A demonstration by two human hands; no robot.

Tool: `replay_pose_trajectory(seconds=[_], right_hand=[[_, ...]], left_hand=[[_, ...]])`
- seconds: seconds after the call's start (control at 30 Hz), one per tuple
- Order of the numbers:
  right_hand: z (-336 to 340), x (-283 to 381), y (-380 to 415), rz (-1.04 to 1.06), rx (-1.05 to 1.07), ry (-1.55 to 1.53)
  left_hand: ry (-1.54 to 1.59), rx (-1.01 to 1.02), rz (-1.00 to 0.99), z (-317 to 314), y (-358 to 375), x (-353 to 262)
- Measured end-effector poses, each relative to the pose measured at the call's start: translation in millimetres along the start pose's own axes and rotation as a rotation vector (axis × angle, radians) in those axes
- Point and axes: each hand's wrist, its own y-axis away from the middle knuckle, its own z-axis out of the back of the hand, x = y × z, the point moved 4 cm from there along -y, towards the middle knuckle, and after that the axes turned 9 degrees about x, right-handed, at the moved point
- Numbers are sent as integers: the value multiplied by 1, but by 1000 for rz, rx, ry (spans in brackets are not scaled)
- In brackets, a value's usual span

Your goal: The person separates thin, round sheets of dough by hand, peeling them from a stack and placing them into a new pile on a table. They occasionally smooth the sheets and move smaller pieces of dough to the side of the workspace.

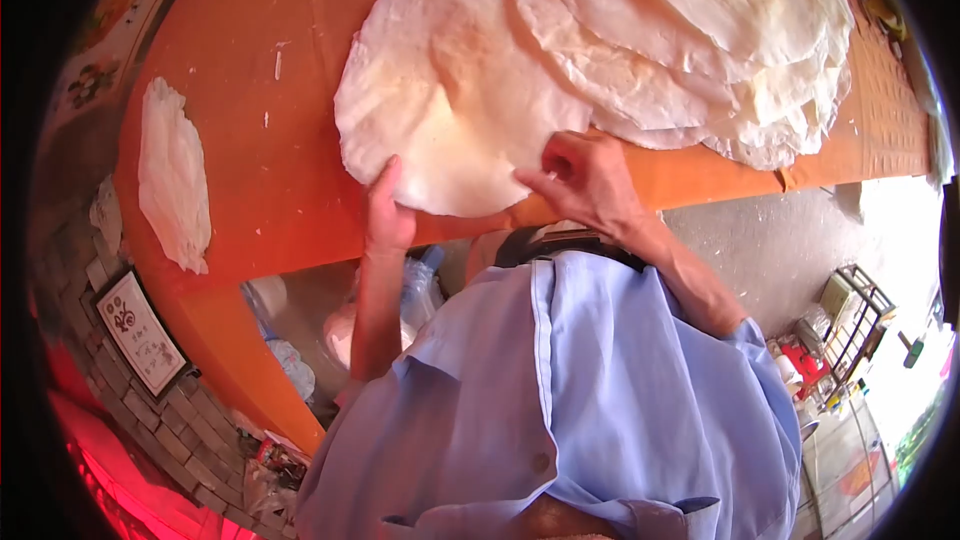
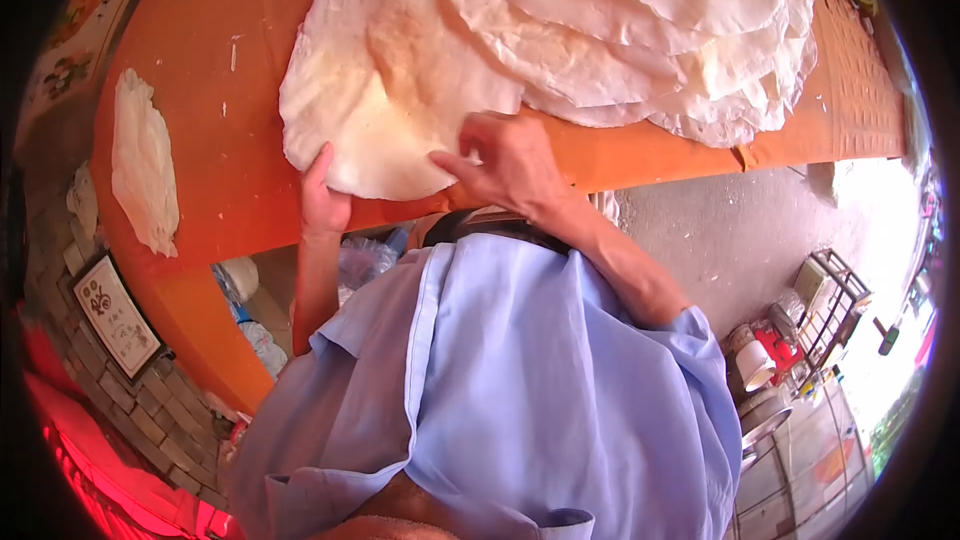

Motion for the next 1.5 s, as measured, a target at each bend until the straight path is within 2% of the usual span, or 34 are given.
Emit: replay_pose_trajectory(seconds=[0.07, 0.1, 0.13, 0.2, 0.27, 0.3, 0.4, 0.53, 0.57, 0.63, 0.67, 0.7, 0.73, 0.77, 0.83, 0.9, 0.97, 1.0, 1.07, 1.13, 1.2, 1.23, 1.27, 1.3, 1.33, 1.37, 1.4, 1.43, 1.5], right_hand=[[-11, 32, -17, 299, -98, 114], [-19, 47, -25, 450, -141, 169], [-29, 53, -36, 485, -150, 147], [-39, 51, -56, 470, -151, 101], [-37, 41, -66, 267, 12, -154], [-35, 36, -70, 162, 92, -277], [-34, 29, -77, 59, 252, -437], [-57, -11, -93, 25, 202, -526], [-60, -9, -97, 170, 103, -127], [-70, 11, -94, 167, 60, 290], [-74, 16, -92, 328, -28, 154], [-76, 25, -94, 318, -15, 200], [-55, 50, -87, 276, 22, 275], [-28, 65, -85, 288, -8, 199], [32, 71, -79, 237, -96, 26], [124, 73, -74, 204, -158, -33], [216, 57, -67, 384, -308, -247], [264, 55, -62, 391, -259, -425], [325, 110, -18, 285, -532, -149], [351, 159, 23, 209, -926, 672], [355, 194, 59, 423, -1081, 1151], [352, 195, 67, 471, -1049, 1235], [350, 195, 75, 520, -1016, 1319], [359, 179, 76, 381, -1031, 1338], [363, 162, 78, 243, -1043, 1350], [346, 141, 78, 195, -995, 1423], [319, 115, 76, 149, -942, 1491], [295, 93, 73, 119, -792, 1396], [249, 39, 58, 81, -567, 1186]], left_hand=[[245, 74, -41, -34, 9, -8], [374, 299, -35, -59, 14, -17], [368, 317, -117, -47, 7, -10], [404, 426, -131, -34, -4, 6], [137, 242, -145, -49, -6, 1], [49, 214, -198, -51, -9, 0], [-117, 108, -230, -49, -13, 4], [-166, 19, -235, -44, -5, -2], [-175, -6, -310, -33, -3, 7], [-10, -252, -87, -1, -6, 42], [36, -261, -16, 4, -8, 41], [82, -206, -80, 25, -8, 52], [160, -135, -39, 31, -7, 47], [238, -72, 5, 36, -4, 44], [331, -135, 46, 50, 8, 30], [365, -51, 65, 82, 11, 26], [209, -164, 69, 118, 17, 32], [132, -217, 70, 126, 17, 35], [44, -293, 75, 117, 22, 31], [35, -317, 83, 107, 26, 17], [108, -282, 98, 91, 25, -4], [114, -259, 74, 67, 26, -23], [-235, -113, -119, 67, 20, -39], [-580, 39, -316, 63, 18, -59], [-642, 67, -373, 64, 15, -66], [-701, 92, -432, 55, 13, -76], [-482, -13, -345, 25, 11, -98], [-264, -117, -257, 1, 8, -117], [-269, -27, -282, -37, -2, -147]])
